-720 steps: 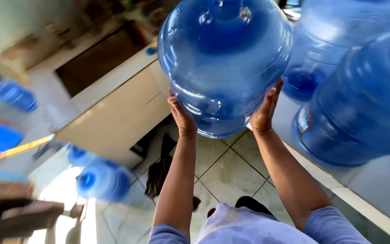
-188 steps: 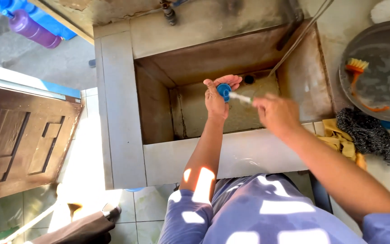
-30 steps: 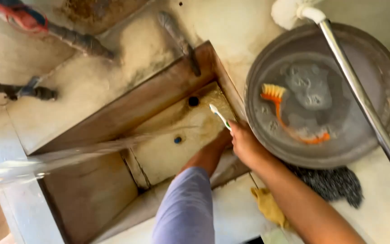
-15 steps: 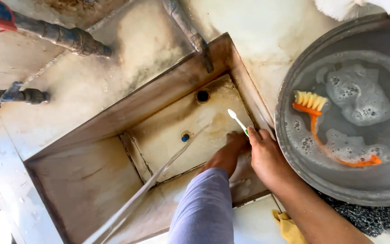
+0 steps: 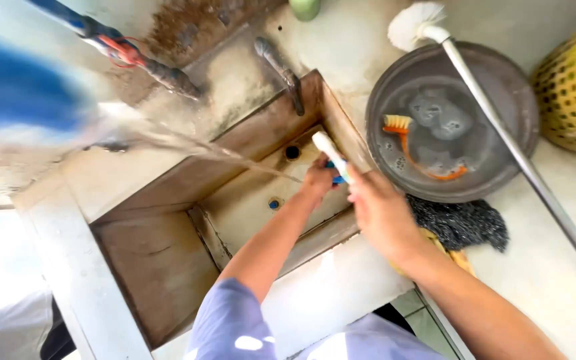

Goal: The person cleans and scrubs blue plastic water bottle caps with a toothbrush and scrub brush at a sink, then places them on bottles.

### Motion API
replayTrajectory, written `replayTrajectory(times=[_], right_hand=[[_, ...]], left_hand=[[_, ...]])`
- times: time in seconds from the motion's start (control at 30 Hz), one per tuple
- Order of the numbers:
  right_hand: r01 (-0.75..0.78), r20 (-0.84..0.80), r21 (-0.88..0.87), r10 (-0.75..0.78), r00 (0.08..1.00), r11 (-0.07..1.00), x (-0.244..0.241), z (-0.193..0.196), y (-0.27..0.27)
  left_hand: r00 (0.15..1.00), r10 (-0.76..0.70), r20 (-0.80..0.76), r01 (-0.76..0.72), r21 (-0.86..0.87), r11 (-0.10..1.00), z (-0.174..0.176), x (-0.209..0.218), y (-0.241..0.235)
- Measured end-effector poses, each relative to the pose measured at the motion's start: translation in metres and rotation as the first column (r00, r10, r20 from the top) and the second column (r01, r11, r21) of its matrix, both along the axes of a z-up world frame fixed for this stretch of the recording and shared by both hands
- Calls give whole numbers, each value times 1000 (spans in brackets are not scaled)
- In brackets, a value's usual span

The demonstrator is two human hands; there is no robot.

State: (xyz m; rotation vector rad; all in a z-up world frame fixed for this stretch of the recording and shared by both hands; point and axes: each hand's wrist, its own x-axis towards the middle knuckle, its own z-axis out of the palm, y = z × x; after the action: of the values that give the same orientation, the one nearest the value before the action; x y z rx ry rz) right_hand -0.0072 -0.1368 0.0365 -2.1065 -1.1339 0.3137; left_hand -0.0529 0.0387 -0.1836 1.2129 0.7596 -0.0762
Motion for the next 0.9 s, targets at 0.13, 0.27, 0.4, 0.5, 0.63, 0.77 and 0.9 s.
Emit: replayTrajectory(times=[0.13,0.27,0.4,0.5,0.63,0.77,0.9], right_hand=[[259,-95,-96,-268,959,961,66,34,-26],[368,254,-481,-275,927,796,136,-22,-51],[362,309,-295,-271,912,884,122,10,-68],[230,300,-71,-199,933,971,63,52,-71],[-59,-131,38,64,989,998,-40,67,-33],[-207,-137,73,215,967,976,-108,23,-11],[-302,97,1,301,949,953,-128,29,-10]], left_hand=[[972,200,121,-191,-83,978,120,-10,-1],[836,433,338,-235,-491,839,148,-23,-5],[749,538,386,-126,-715,687,168,-43,-18],[719,597,356,-118,-784,610,156,-70,-23],[661,692,290,-280,-761,586,139,-105,-17],[564,761,321,-391,-708,588,154,-140,-7],[479,783,397,-358,-727,587,151,-170,6]])
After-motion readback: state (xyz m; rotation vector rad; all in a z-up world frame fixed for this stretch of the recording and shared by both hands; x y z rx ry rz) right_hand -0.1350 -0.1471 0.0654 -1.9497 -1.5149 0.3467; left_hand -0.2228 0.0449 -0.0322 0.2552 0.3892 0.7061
